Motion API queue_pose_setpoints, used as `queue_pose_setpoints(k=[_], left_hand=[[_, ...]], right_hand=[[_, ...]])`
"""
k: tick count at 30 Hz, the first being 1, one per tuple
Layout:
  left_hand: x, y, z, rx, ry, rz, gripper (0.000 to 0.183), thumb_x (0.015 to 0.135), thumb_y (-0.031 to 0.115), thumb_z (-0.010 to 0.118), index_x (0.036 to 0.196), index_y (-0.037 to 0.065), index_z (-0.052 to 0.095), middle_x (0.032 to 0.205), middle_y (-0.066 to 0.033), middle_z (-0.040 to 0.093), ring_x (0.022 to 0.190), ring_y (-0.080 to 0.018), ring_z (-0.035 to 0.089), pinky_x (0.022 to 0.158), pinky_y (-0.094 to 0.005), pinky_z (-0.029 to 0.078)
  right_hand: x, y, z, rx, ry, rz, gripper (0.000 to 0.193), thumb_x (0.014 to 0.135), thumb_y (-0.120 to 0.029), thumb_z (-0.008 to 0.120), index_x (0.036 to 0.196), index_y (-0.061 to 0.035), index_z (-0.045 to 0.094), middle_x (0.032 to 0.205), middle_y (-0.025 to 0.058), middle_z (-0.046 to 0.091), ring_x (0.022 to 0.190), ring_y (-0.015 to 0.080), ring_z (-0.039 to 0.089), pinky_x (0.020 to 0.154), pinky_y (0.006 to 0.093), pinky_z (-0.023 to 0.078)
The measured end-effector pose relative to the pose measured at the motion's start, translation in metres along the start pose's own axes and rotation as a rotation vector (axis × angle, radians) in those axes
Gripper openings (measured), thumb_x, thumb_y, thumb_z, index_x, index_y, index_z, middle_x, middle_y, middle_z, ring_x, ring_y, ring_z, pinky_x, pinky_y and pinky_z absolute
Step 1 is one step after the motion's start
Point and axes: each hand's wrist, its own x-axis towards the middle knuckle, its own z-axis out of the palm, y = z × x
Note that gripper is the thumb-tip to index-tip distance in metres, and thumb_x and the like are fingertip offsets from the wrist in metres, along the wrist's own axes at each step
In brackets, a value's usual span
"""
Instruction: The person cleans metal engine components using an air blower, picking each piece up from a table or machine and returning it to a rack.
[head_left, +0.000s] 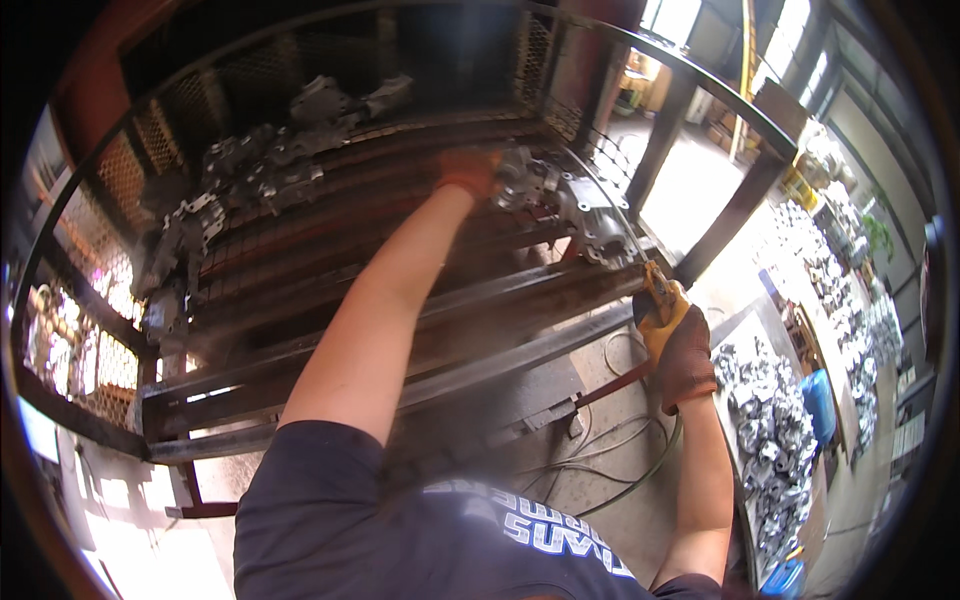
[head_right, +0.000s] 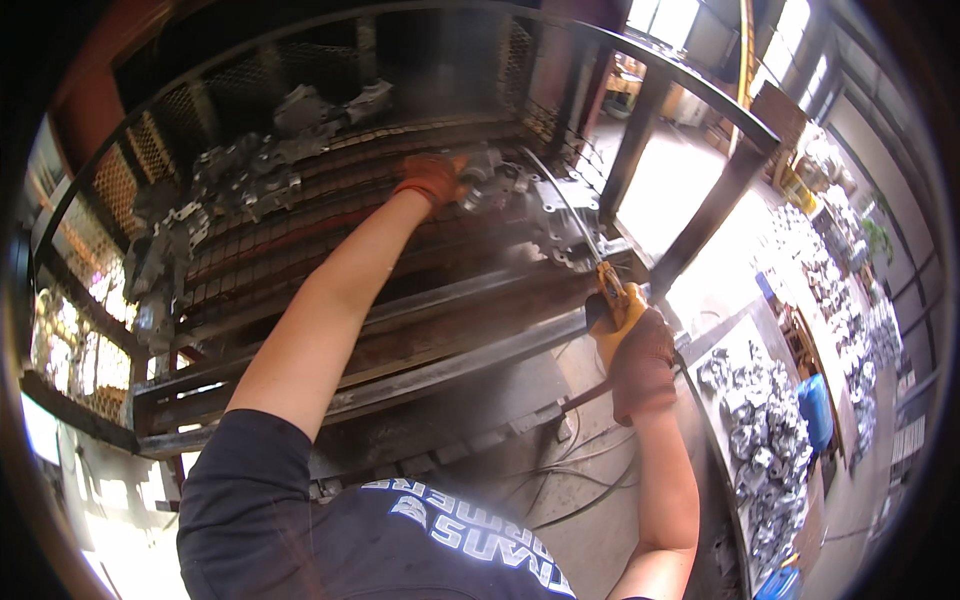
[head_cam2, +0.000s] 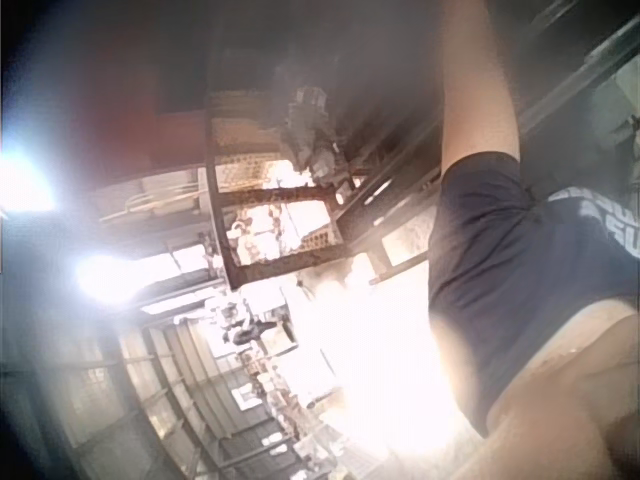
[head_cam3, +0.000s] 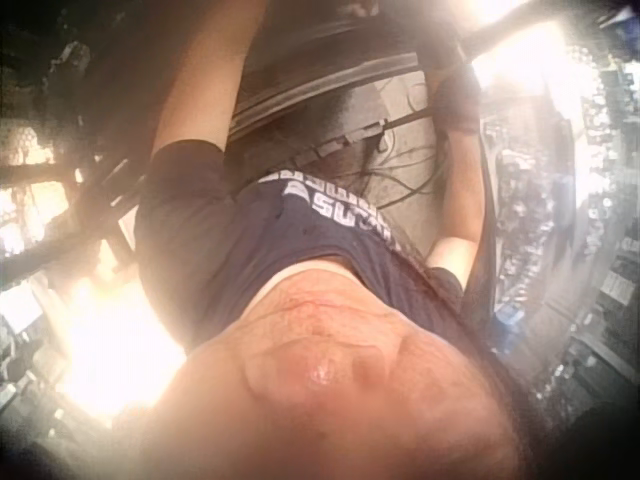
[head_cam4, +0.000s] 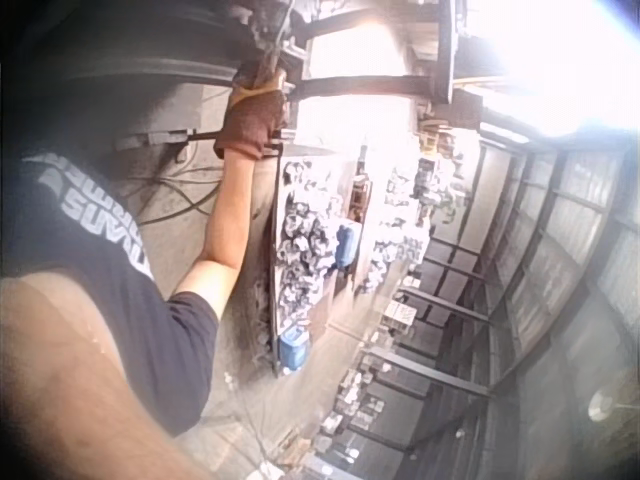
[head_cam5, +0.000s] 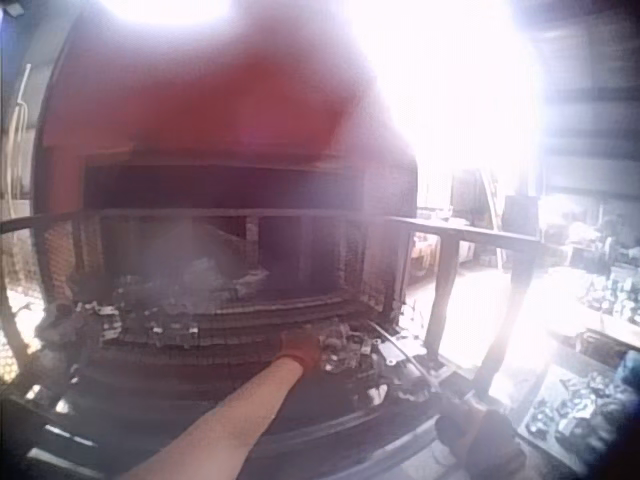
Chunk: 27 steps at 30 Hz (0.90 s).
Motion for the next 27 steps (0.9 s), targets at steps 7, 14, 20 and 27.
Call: queue_pose_setpoints(k=[7, 14, 20, 27], left_hand=[[-0.017, 0.022, 0.027, -0.103, 0.204, 0.022, 0.023, 0.093, 0.024, 0.049, 0.110, 0.015, 0.061, 0.089, -0.0168, 0.069, 0.081, -0.0311, 0.068, 0.070, -0.0442, 0.050], [0.029, -0.017, 0.027, -0.272, 0.438, 0.213, 0.042, 0.087, 0.039, 0.060, 0.114, 0.007, 0.062, 0.097, -0.0154, 0.068, 0.098, -0.0278, 0.064, 0.083, -0.0406, 0.049], [0.015, -0.035, -0.016, -0.860, -0.078, 0.216, 0.052, 0.084, 0.052, 0.063, 0.115, 0.010, 0.066, 0.119, -0.0159, 0.062, 0.109, -0.0288, 0.060, 0.094, -0.0385, 0.047], [-0.054, -0.137, -0.023, 0.021, -0.121, -0.416, 0.079, 0.073, 0.059, 0.068, 0.131, 0.008, 0.052, 0.138, -0.0147, 0.051, 0.125, -0.0318, 0.051, 0.103, -0.0525, 0.038]], right_hand=[[0.038, 0.002, 0.004, -0.580, -0.176, -0.250, 0.039, 0.091, -0.034, 0.053, 0.128, -0.0236, 0.057, 0.104, 0.0137, 0.068, 0.090, 0.0386, 0.066, 0.077, 0.0437, 0.053], [0.035, -0.017, 0.013, -0.048, -0.109, 0.031, 0.025, 0.087, -0.003, 0.058, 0.112, 0.0025, 0.062, 0.094, 0.0042, 0.068, 0.083, 0.0091, 0.059, 0.068, 0.0278, 0.048], [0.027, -0.026, 0.019, 0.064, -0.139, 0.002, 0.026, 0.087, -0.012, 0.062, 0.109, 0.0010, 0.062, 0.086, 0.0094, 0.067, 0.077, 0.0164, 0.061, 0.071, 0.0300, 0.048], [0.013, 0.015, 0.018, -0.061, -0.100, -0.034, 0.033, 0.080, -0.006, 0.064, 0.112, -0.0005, 0.061, 0.095, 0.0117, 0.071, 0.086, 0.0150, 0.065, 0.074, 0.0294, 0.049]])
